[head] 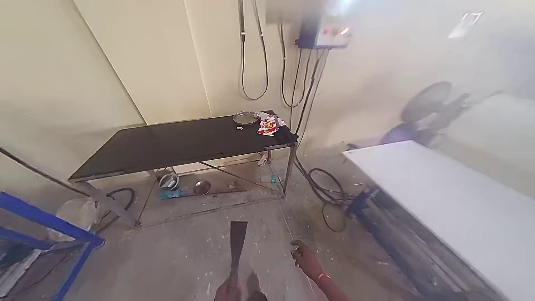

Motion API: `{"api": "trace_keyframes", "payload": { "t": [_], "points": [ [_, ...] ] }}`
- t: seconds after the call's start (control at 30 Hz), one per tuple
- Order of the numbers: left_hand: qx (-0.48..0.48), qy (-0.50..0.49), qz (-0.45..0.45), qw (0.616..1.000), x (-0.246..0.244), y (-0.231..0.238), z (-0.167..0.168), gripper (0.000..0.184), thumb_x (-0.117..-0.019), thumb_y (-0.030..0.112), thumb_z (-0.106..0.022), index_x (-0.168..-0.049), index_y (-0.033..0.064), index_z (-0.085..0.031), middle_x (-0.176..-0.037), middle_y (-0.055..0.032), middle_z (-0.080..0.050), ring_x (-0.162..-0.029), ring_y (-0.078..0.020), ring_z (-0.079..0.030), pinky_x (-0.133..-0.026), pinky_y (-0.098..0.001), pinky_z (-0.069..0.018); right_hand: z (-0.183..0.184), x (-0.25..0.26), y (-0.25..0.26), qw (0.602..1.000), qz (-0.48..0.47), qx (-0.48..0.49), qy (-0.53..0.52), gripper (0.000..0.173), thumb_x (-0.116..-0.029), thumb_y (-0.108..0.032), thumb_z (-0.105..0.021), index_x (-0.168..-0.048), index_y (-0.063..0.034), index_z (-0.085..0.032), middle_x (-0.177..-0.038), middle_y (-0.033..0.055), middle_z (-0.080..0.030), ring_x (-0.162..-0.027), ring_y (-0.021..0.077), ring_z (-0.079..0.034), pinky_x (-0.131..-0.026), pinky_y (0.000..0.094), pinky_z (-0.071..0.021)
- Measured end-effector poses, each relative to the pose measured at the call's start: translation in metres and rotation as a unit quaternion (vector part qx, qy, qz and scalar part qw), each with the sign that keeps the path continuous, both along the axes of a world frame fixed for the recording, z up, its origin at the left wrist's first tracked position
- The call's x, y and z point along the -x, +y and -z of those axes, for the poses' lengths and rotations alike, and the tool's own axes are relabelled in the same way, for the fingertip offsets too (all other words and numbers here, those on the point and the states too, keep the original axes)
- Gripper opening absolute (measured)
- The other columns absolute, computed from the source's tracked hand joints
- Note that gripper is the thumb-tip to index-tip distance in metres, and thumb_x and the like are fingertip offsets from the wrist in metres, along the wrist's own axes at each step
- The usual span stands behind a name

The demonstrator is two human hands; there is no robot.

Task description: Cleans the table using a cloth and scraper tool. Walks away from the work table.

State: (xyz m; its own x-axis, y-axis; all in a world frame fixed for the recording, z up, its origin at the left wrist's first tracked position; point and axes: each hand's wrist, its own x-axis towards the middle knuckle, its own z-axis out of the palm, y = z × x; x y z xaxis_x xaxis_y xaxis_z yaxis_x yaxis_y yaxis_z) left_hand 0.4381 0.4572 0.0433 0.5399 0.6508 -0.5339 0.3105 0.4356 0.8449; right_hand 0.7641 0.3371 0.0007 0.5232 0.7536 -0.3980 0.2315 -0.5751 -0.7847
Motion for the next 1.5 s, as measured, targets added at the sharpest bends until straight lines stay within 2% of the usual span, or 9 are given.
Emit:
{"api": "trace_keyframes", "payload": {
  "t": [0.2, 0.37, 0.6, 0.7, 0.83, 0.97, 1.07, 1.23, 1.5],
  "points": [
    [0.005, 0.003, 0.049, 0.999, -0.152, 0.19, -0.037, 0.03, -0.1062, 0.023, -0.056, -0.118, -0.0042, -0.058, -0.072, -0.0068, -0.062, -0.053, -0.0125, -0.059, -0.051, -0.0278, -0.053, -0.037, -0.095, 0.162, 0.991, -0.055, 0.071, -0.094, 0.055, -0.1002, -0.024, -0.064, -0.15, -0.0052, -0.05, -0.125, 0.0224, -0.068, -0.107, 0.0366, -0.069, -0.098, 0.0541, -0.0536],
    [-0.007, -0.015, 0.059, 0.998, -0.264, 0.316, -0.073, 0.028, -0.1068, 0.025, -0.056, -0.111, -0.0029, -0.057, -0.067, -0.0051, -0.06, -0.05, -0.0127, -0.058, -0.049, -0.0272, -0.0531, -0.114, -0.262, 0.317, 0.97, 0.009, 0.016, -0.244, 0.068, -0.0996, -0.025, -0.066, -0.156, 0.0018, -0.039, -0.151, 0.0334, -0.045, -0.139, 0.0476, -0.048, -0.116, 0.0581, -0.0403],
    [0.034, 0.031, 0.055, 0.997, -0.368, 0.436, -0.085, 0.031, -0.1071, 0.029, -0.057, -0.113, -0.0015, -0.057, -0.069, -0.0046, -0.06, -0.05, -0.0109, -0.057, -0.048, -0.0245, -0.0517, -0.122, -0.443, 0.489, 0.941, 0.086, 0.077, -0.318, 0.097, -0.0936, -0.052, -0.07, -0.167, -0.0166, -0.018, -0.165, 0.0378, -0.015, -0.149, 0.0602, -0.023, -0.111, 0.0759, -0.0293],
    [0.061, 0.037, 0.056, 0.996, -0.394, 0.468, -0.088, 0.031, -0.1074, 0.029, -0.056, -0.113, -0.0013, -0.057, -0.069, -0.0039, -0.06, -0.05, -0.0103, -0.057, -0.049, -0.0243, -0.0515, -0.109, -0.468, 0.509, 0.938, 0.035, 0.126, -0.321, 0.087, -0.0983, -0.048, -0.065, -0.168, -0.0241, -0.018, -0.164, 0.0345, -0.024, -0.145, 0.0587, -0.032, -0.108, 0.0768, -0.0313],
    [0.084, 0.032, 0.065, 0.994, -0.41, 0.491, -0.08, 0.033, -0.1079, 0.028, -0.055, -0.118, -0.0029, -0.058, -0.071, -0.0033, -0.059, -0.052, -0.0098, -0.057, -0.051, -0.0243, -0.0519, -0.1, -0.493, 0.488, 0.948, 0.065, 0.017, -0.312, 0.063, -0.1014, -0.016, -0.058, -0.16, -0.0113, -0.038, -0.146, 0.0322, -0.053, -0.134, 0.0528, -0.052, -0.109, 0.0691, -0.0393],
    [0.1, 0.011, 0.074, 0.992, -0.417, 0.509, -0.064, 0.03, -0.1084, 0.026, -0.053, -0.112, -0.0027, -0.058, -0.068, -0.0028, -0.059, -0.05, -0.0091, -0.056, -0.049, -0.0235, -0.0515, -0.139, -0.469, 0.482, 0.934, 0.194, -0.11, -0.28, 0.072, -0.0964, -0.015, -0.064, -0.161, -0.0082, -0.034, -0.154, 0.0246, -0.049, -0.141, 0.0397, -0.05, -0.116, 0.0592, -0.0378],
    [0.129, -0.012, 0.077, 0.988, -0.412, 0.51, -0.055, 0.037, -0.1121, 0.028, -0.042, -0.124, -0.004, -0.055, -0.071, -0.004, -0.06, -0.052, -0.0109, -0.058, -0.05, -0.0246, -0.0529, -0.147, -0.394, 0.515, 0.932, 0.031, -0.206, -0.298, 0.057, -0.0916, -0.01, -0.064, -0.148, -0.0019, -0.054, -0.141, 0.0214, -0.062, -0.129, 0.0344, -0.062, -0.107, 0.056, -0.0493],
    [0.091, 0.057, 0.098, 0.989, -0.413, 0.515, -0.055, 0.042, -0.1137, 0.034, -0.034, -0.117, -0.0031, -0.055, -0.067, -0.0034, -0.054, -0.049, -0.0117, -0.053, -0.049, -0.027, -0.0514, -0.098, -0.257, 0.589, 0.947, -0.193, -0.098, -0.235, 0.038, -0.097, -0.025, -0.064, -0.134, -0.0167, -0.07, -0.135, 0.0205, -0.063, -0.122, 0.0407, -0.061, -0.098, 0.0529, -0.053],
    [0.105, 0.078, 0.085, 0.988, -0.422, 0.545, -0.075, 0.043, -0.1136, 0.037, -0.035, -0.118, -0.0026, -0.054, -0.065, -0.0026, -0.05, -0.045, -0.0108, -0.05, -0.045, -0.0253, -0.0495, -0.102, -0.276, 0.652, 0.941, -0.192, -0.096, -0.262, 0.034, -0.0904, -0.008, -0.071, -0.125, -0.0087, -0.072, -0.125, 0.0218, -0.066, -0.122, 0.0427, -0.06, -0.1, 0.0576, -0.0515]
  ]
}}
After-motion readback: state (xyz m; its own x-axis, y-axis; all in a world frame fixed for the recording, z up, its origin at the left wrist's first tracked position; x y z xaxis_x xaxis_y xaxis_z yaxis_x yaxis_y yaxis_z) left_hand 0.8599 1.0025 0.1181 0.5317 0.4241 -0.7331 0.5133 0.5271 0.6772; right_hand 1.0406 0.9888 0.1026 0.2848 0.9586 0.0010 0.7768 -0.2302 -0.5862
